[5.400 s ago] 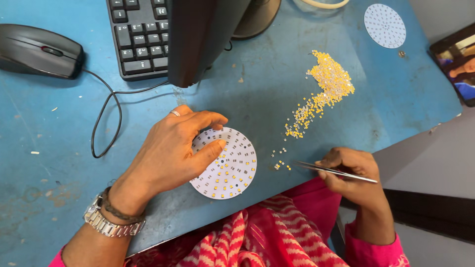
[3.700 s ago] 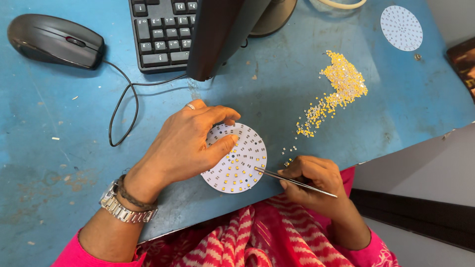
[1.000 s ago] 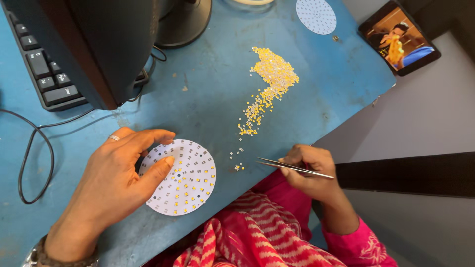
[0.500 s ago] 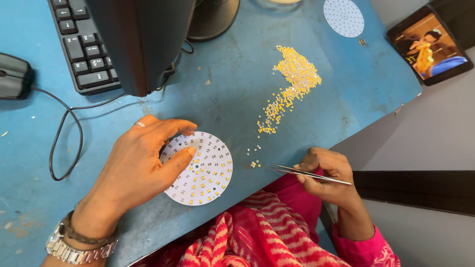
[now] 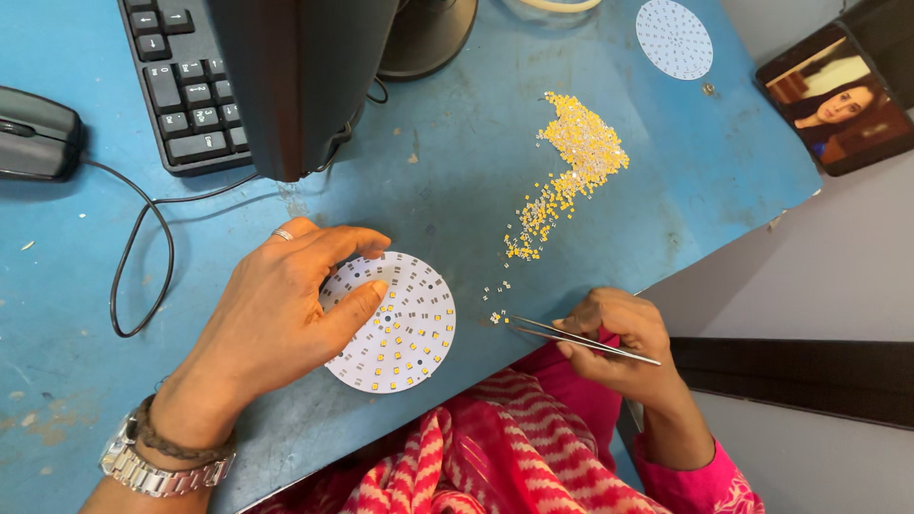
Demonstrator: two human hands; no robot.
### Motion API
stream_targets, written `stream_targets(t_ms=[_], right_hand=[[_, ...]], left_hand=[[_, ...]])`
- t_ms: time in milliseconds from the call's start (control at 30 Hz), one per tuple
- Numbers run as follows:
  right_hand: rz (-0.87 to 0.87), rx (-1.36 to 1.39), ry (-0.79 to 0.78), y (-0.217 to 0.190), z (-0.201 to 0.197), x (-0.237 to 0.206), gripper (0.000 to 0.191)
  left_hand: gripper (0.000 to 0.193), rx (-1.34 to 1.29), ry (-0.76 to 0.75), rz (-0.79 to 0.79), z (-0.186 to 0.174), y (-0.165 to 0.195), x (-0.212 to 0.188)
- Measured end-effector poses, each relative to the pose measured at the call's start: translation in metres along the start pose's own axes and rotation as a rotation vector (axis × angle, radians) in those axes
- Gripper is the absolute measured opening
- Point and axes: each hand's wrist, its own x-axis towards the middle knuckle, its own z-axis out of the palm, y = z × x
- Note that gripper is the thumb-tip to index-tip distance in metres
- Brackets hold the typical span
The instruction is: The person uses tweezers to pick small yellow and silver components from a pile on the table and places them into corresponding holes on a circular LED board. The left hand holds the board steady while the right hand repeatedly picks and places components. The task continues throughout the clip without completing the board.
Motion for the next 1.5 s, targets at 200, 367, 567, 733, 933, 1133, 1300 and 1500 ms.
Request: stream_targets(t_ms=[200,367,567,733,933,1133,1300,1500], right_hand=[[-0.026,-0.048,-0.046,-0.002,-0.003,0.006,0.022],[-0.039,-0.019,-0.066,0.003,-0.006,0.004,0.018],[0.010,-0.019,-0.060,-0.002,-0.001,0.003,0.015],[0.066,0.063,-0.006,-0.022,0.038,0.006,0.016],[0.087,-0.005,-0.039,-0.048,0.070,0.026,0.015],[0.106,-0.045,-0.092,-0.060,0.082,0.042,0.014],[0.087,-0.074,-0.094,-0.059,0.089,0.042,0.015],[0.000,-0.087,-0.072,-0.055,0.093,0.038,0.017]], left_hand=[[0.040,-0.007,-0.005,0.011,-0.002,0.000,0.002],[0.039,0.003,-0.012,-0.013,-0.001,-0.001,0.002],[0.039,0.024,-0.009,-0.017,-0.002,-0.001,0.000],[0.037,0.004,0.028,0.064,-0.006,-0.003,-0.008],[0.037,-0.029,0.023,0.035,-0.010,0.000,-0.017],[0.036,-0.039,0.021,0.028,-0.018,-0.005,-0.018],[0.037,-0.048,0.018,0.025,-0.020,-0.011,-0.018],[0.036,-0.044,0.019,0.020,-0.017,-0.013,-0.019]])
